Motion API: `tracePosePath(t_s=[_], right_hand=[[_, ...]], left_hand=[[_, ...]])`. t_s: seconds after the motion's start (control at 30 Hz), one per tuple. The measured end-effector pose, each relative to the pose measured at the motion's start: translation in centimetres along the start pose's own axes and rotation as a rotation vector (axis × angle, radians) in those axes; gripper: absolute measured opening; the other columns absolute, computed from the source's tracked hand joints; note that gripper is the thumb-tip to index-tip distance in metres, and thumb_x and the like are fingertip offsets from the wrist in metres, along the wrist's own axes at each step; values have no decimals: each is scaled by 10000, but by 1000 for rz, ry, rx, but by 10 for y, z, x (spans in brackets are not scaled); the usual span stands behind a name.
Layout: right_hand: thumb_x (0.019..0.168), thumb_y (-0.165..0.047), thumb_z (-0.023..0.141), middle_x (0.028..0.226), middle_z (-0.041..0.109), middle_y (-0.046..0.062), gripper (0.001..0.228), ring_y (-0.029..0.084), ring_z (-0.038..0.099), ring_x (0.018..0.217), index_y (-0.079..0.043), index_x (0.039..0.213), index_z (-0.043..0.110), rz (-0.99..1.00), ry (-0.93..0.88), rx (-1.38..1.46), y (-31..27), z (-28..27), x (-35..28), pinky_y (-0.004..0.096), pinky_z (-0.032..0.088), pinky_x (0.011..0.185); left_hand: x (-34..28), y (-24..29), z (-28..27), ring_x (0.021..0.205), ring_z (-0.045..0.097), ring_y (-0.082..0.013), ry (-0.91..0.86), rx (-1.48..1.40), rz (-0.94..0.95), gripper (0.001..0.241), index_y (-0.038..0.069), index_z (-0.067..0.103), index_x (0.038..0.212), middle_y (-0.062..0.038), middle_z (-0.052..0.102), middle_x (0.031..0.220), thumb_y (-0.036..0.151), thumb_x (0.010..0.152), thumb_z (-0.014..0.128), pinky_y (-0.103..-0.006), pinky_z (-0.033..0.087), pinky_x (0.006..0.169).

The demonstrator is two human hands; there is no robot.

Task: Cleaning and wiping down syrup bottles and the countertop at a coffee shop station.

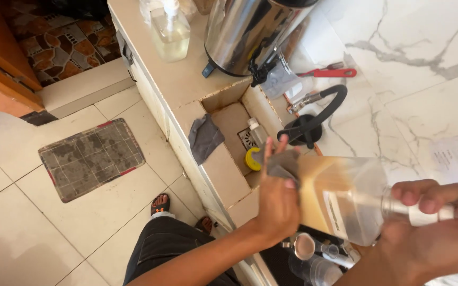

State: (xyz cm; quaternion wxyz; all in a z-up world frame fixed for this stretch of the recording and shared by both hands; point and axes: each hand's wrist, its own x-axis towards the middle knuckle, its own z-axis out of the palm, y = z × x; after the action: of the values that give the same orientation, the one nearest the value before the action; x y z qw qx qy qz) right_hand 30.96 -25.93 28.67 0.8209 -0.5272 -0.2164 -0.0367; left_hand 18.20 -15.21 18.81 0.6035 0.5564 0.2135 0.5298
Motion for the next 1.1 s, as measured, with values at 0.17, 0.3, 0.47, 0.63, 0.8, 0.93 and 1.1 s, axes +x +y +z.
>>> tracePosePath(t_s=[0.17, 0.3, 0.47, 0.63, 0.8, 0.93, 1.1], right_hand=[[1185, -240, 326, 663, 358, 129, 363, 250, 360, 540, -66, 866, 336, -138, 4, -174, -14, 29, -28, 430, 458, 621], [1144, -183, 364, 643, 335, 102, 272, 256, 369, 530, -79, 896, 329, -133, 3, -239, -16, 7, -22, 421, 449, 604], [1167, -149, 365, 692, 298, 70, 203, 247, 347, 558, -102, 976, 310, -38, -183, -204, -15, -53, -21, 399, 394, 612], [1178, -204, 397, 653, 350, 61, 280, 239, 366, 510, -89, 923, 408, -45, -31, -71, 2, -48, -8, 443, 460, 587], [1206, -269, 385, 638, 456, 82, 373, 198, 454, 480, -58, 909, 461, -207, -119, -2, 16, -58, 5, 402, 480, 506], [1158, -203, 437, 703, 471, 115, 297, 218, 497, 642, -66, 897, 405, -128, -225, -79, 57, -59, 33, 400, 502, 644], [1165, -344, 351, 595, 468, 85, 549, 222, 560, 581, -88, 680, 382, -98, -238, -169, 98, -115, 89, 342, 496, 606]], left_hand=[[-38, 5, 34, 1629, 148, -505, -165, 131, 335, 702, -107, 205, 1625, -362, 160, 1726, 313, 1109, 429, -626, 150, 1328], [-17, 34, 39, 1618, 218, -493, -341, 250, 275, 840, -49, 236, 1633, -328, 191, 1726, 352, 999, 614, -593, 321, 1244], [38, -1, 70, 1456, 448, -349, -621, 400, 143, 275, 91, 557, 1335, -261, 464, 1547, 285, 1145, 520, -428, 430, 1222], [32, -166, 71, 1498, 303, -319, 951, 2008, 2208, 544, -9, 268, 1584, -225, 303, 1619, 372, 1198, 232, -411, 252, 1233], [-31, -175, 85, 1420, 489, -336, 2067, 2962, 2590, 583, 27, 441, 1564, -188, 478, 1575, 399, 1118, 391, -490, 408, 1208], [-57, -168, 87, 1349, 538, -352, 615, 3357, 2805, 587, 69, 486, 1493, -162, 535, 1502, 438, 1055, 356, -530, 414, 1137], [-51, -172, 87, 1313, 549, -343, 229, 2796, 3462, 529, 51, 530, 1399, -144, 582, 1422, 356, 1039, 289, -530, 441, 1120]])
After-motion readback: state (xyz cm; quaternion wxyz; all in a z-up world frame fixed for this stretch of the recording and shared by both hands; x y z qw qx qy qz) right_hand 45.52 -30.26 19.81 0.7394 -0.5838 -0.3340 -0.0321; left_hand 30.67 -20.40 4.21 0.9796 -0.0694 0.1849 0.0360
